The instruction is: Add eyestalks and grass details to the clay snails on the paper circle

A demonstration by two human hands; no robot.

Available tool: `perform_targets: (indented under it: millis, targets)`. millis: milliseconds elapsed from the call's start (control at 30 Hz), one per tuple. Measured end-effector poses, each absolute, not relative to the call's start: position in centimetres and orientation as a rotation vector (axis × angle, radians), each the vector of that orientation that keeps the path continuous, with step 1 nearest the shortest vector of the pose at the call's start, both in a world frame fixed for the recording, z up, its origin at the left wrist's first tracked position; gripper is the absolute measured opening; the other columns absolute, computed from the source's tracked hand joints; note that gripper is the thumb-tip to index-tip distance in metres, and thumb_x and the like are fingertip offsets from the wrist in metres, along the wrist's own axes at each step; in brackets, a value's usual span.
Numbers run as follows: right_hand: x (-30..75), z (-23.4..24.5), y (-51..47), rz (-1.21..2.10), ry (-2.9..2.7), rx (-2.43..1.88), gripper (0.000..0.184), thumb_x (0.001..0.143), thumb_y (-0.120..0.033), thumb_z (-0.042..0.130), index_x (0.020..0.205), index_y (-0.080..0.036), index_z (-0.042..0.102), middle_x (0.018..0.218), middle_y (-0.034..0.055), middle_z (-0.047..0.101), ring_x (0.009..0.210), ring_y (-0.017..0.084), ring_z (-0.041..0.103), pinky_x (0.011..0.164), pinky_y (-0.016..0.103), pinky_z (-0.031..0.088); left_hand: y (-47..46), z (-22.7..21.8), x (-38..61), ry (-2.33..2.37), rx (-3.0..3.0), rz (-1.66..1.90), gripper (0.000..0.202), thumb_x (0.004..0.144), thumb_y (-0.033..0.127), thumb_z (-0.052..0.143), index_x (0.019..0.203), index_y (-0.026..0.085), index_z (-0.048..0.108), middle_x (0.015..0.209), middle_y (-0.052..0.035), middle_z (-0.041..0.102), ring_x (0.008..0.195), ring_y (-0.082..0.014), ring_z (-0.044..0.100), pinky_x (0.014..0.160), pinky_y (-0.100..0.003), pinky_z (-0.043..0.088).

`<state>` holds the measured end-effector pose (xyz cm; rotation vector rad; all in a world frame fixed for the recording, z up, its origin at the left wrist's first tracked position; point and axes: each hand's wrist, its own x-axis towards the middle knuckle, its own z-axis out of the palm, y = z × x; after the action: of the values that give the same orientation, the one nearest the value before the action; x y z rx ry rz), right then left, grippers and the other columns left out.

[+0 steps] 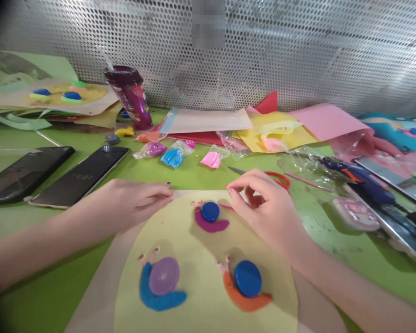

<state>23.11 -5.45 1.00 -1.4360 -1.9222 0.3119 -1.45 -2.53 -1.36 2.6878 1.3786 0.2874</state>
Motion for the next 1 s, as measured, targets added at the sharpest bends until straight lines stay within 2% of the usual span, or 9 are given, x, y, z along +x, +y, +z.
perform_targets:
  millis: [167,333,467,600,733,900,1000]
  targets:
    - [23.2,1.2,-5.1,0.296,-1.997,-1.53,0.009,0.076,-0.024,0.061,0.069,-0.021,0.059,0.075,-0.0019,0.058,0.052,0.008,0.048,0.046,0.022,0.039,-3.1,-1.6,-1.2,1.362,2.724,0.313,0.029,0.09,0.032,0.035,0.084,0.021,0.061,0.078,-0.0001,0.069,0.061,-0.0164,0.062,0.048,-0.025,0.036]
    - [23.3,1.2,-3.4,0.11,-2.118,-1.469,0.007,0.08,-0.023,0.057,0.076,-0.021,0.062,0.083,0.0005,0.059,0.052,0.008,0.048,0.048,0.024,0.039,-3.0,-1.8,-1.3,1.31,2.787,0.414,0.025,0.09,0.028,0.038,0.087,0.02,0.062,0.072,0.0003,0.067,0.06,-0.0138,0.062,0.051,-0.022,0.039]
    - [23.3,-0.3,-1.3,-0.291,-2.336,-1.283,0.017,0.087,-0.022,0.047,0.081,-0.019,0.063,0.084,0.0021,0.06,0.065,0.011,0.054,0.056,0.024,0.04,-3.0,-1.7,-1.2,1.26,2.839,0.463,0.028,0.092,0.027,0.035,0.088,0.019,0.062,0.068,0.0004,0.066,0.058,-0.0123,0.061,0.051,-0.02,0.04]
    - [23.3,-1.5,0.2,-0.577,-2.561,-1.222,0.023,0.088,-0.018,0.046,0.078,-0.016,0.066,0.072,0.0038,0.056,0.067,0.015,0.053,0.063,0.028,0.038,-3.1,-1.5,-1.2,1.202,2.9,0.432,0.029,0.092,0.024,0.033,0.089,0.019,0.061,0.07,-0.0001,0.065,0.057,-0.0117,0.06,0.05,-0.02,0.041]
    - [23.5,-1.0,0.3,-0.568,-2.762,-1.228,0.026,0.087,-0.014,0.042,0.083,-0.015,0.067,0.073,0.0049,0.056,0.07,0.017,0.054,0.066,0.031,0.036,-3.2,-1.4,-1.2,1.178,2.923,0.414,0.028,0.092,0.023,0.034,0.087,0.018,0.061,0.073,-0.0013,0.066,0.06,-0.013,0.062,0.051,-0.02,0.043]
    - [24.1,-0.1,0.0,-0.575,-2.933,-1.085,0.027,0.088,-0.013,0.039,0.087,-0.014,0.066,0.072,0.0061,0.056,0.07,0.018,0.053,0.061,0.03,0.036,-3.0,-1.7,-1.3,1.162,2.937,0.455,0.028,0.092,0.024,0.035,0.085,0.018,0.062,0.074,-0.0024,0.067,0.066,-0.0142,0.064,0.052,-0.021,0.045]
    - [24.6,0.1,0.0,-0.495,-2.939,-1.092,0.03,0.091,-0.017,0.036,0.091,-0.013,0.066,0.075,0.0075,0.056,0.071,0.019,0.053,0.062,0.031,0.039,-3.0,-1.8,-1.4,1.155,2.918,0.475,0.028,0.091,0.023,0.035,0.084,0.018,0.062,0.074,-0.0024,0.067,0.067,-0.0147,0.064,0.053,-0.021,0.044]
